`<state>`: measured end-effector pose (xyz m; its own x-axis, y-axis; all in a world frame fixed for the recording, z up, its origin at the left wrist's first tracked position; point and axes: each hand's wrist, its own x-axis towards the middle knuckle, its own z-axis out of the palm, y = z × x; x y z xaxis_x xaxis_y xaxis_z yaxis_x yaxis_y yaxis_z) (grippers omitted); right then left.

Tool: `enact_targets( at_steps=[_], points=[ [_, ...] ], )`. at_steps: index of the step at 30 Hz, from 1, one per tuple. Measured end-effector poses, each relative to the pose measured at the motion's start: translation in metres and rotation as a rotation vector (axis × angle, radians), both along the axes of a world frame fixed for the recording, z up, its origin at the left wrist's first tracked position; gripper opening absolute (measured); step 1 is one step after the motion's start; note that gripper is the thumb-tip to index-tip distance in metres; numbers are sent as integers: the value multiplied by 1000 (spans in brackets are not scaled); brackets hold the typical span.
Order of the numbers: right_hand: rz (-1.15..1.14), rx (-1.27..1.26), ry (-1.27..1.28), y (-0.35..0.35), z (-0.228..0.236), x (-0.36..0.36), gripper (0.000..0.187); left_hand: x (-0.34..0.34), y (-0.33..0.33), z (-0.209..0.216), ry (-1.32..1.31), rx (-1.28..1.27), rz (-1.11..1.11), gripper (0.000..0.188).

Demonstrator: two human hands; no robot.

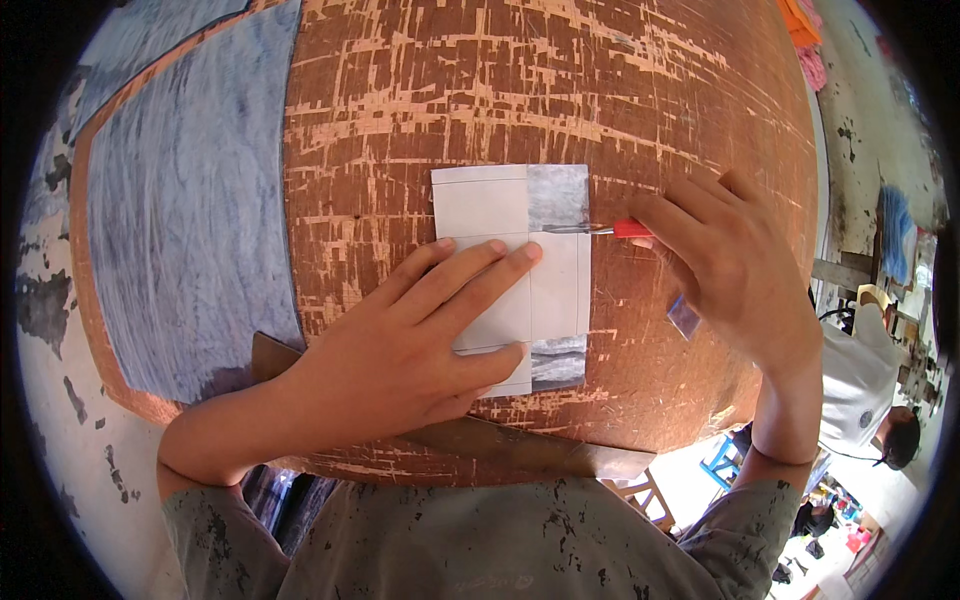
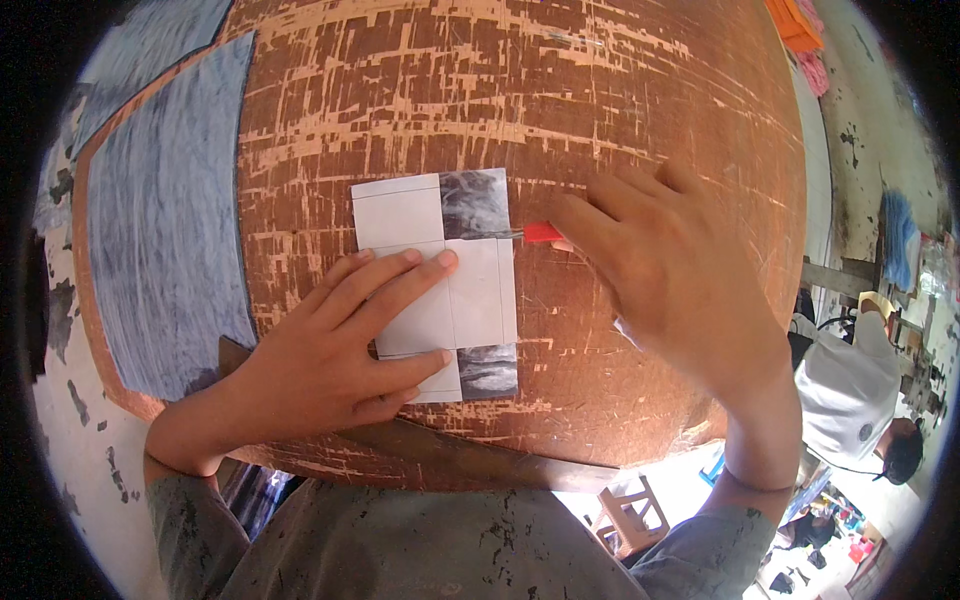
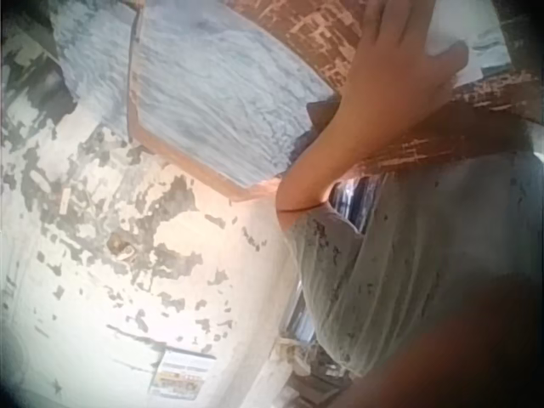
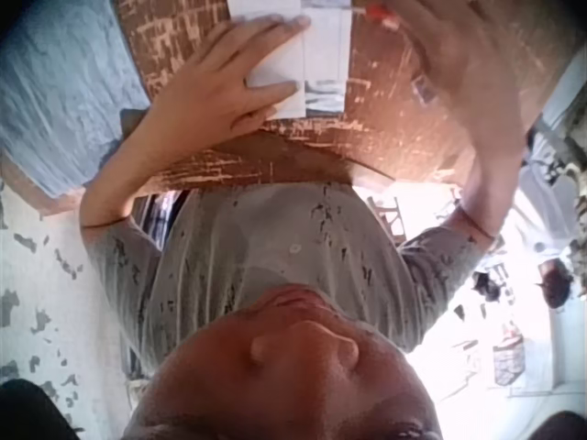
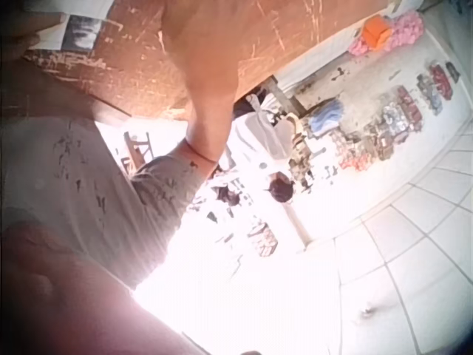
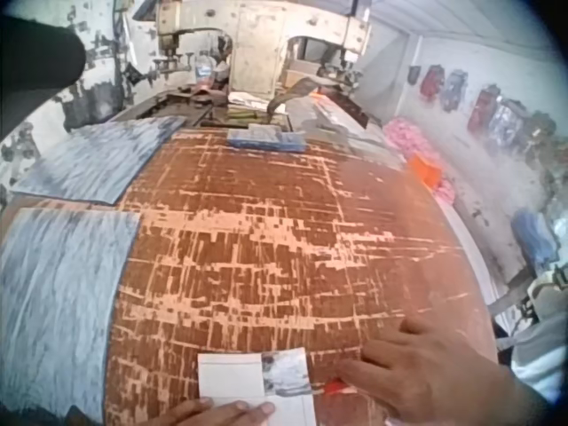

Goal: The person cuts a paper template with a utility knife, places it onto a piece of material, and trims the material using a utility knife and a ruler.

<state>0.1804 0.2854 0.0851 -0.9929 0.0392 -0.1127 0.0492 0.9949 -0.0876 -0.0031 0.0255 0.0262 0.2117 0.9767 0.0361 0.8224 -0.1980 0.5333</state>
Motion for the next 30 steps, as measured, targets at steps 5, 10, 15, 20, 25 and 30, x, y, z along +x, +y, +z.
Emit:
enact_targets(
  at_steps=[5,10,15,20,25,30],
  points=[
    [11,-12,22,3,-2,-1,22,0,-1,-2,9,-8,3,35],
    [17,6,23,8,-3,5,24,1,0,-3,8,-1,6,34],
    [-29,2,-130,13,3,7,49,0,1,-1,2,-7,4,34],
    [-9,11,-80,15,0,10,39,0,1,0,-2,-18,10,34],
    [0,34,-90,16,0,13,35,0,0,-2,-3,-4,8,34],
    [-7,-4,-105,18,2,14,31,0,0,-3,-8,0,10,34]
  ],
)
